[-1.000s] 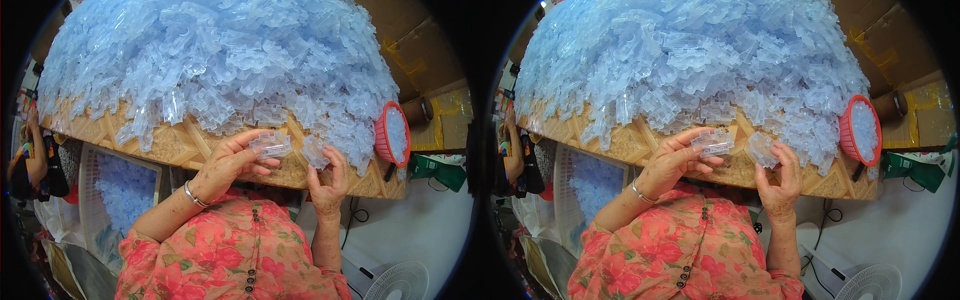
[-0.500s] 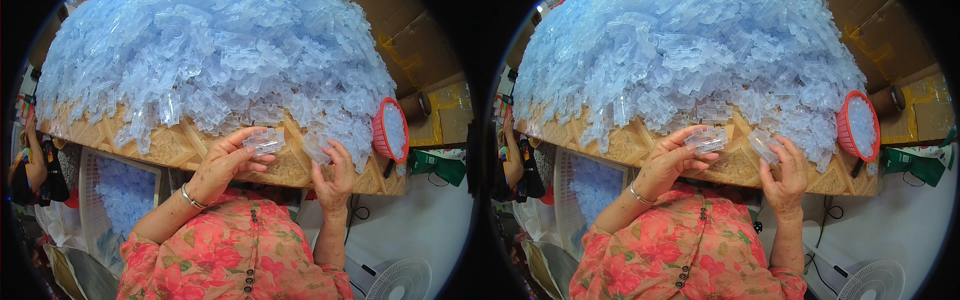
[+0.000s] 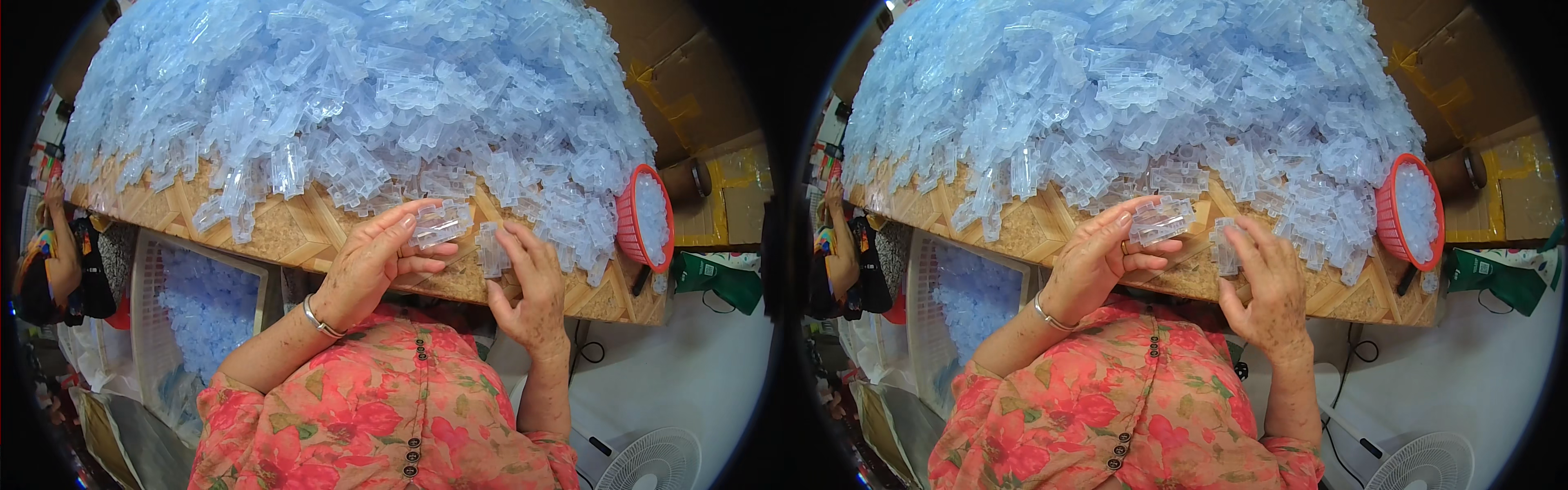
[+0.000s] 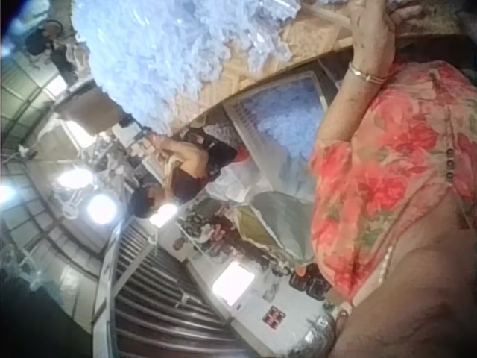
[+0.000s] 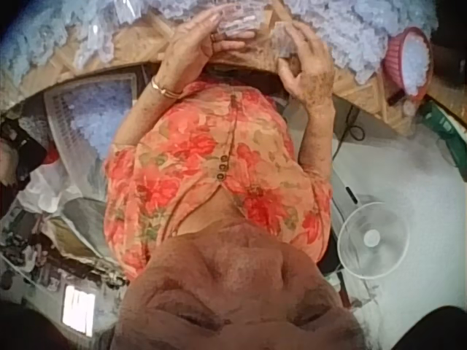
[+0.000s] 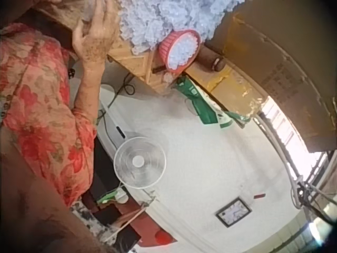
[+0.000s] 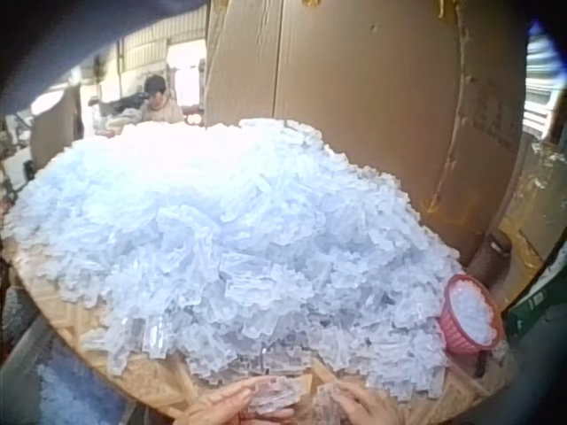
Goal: The person sits at a wooden table and repeatedly picks up small translucent plastic components from a large pile. They align and press two pieces together to form a single unit, then place the assembled item into a red basket. The process is continuous and repetitive throughout the clip.
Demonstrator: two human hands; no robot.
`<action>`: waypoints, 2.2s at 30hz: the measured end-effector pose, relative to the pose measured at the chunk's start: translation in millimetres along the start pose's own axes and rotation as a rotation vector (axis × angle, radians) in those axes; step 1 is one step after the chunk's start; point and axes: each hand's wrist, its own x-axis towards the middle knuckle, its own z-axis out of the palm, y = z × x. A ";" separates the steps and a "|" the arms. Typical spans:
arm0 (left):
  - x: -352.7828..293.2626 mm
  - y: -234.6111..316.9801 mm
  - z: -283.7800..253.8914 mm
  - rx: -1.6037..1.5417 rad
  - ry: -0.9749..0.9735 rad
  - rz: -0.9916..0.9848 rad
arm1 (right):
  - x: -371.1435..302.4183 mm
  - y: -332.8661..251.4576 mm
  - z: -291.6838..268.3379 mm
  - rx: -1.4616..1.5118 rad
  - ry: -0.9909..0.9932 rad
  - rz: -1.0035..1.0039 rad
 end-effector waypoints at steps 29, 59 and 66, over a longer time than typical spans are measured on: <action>-7.9 -10.5 23.0 -0.021 -0.149 -0.033 | 12.8 -23.0 53.5 0.413 0.392 0.010; -8.1 -28.2 19.8 0.152 -0.161 0.099 | 7.4 -27.0 67.8 0.652 0.399 0.015; -7.5 -32.2 18.9 0.233 -0.183 0.200 | 5.4 -19.9 78.5 0.724 0.456 -0.096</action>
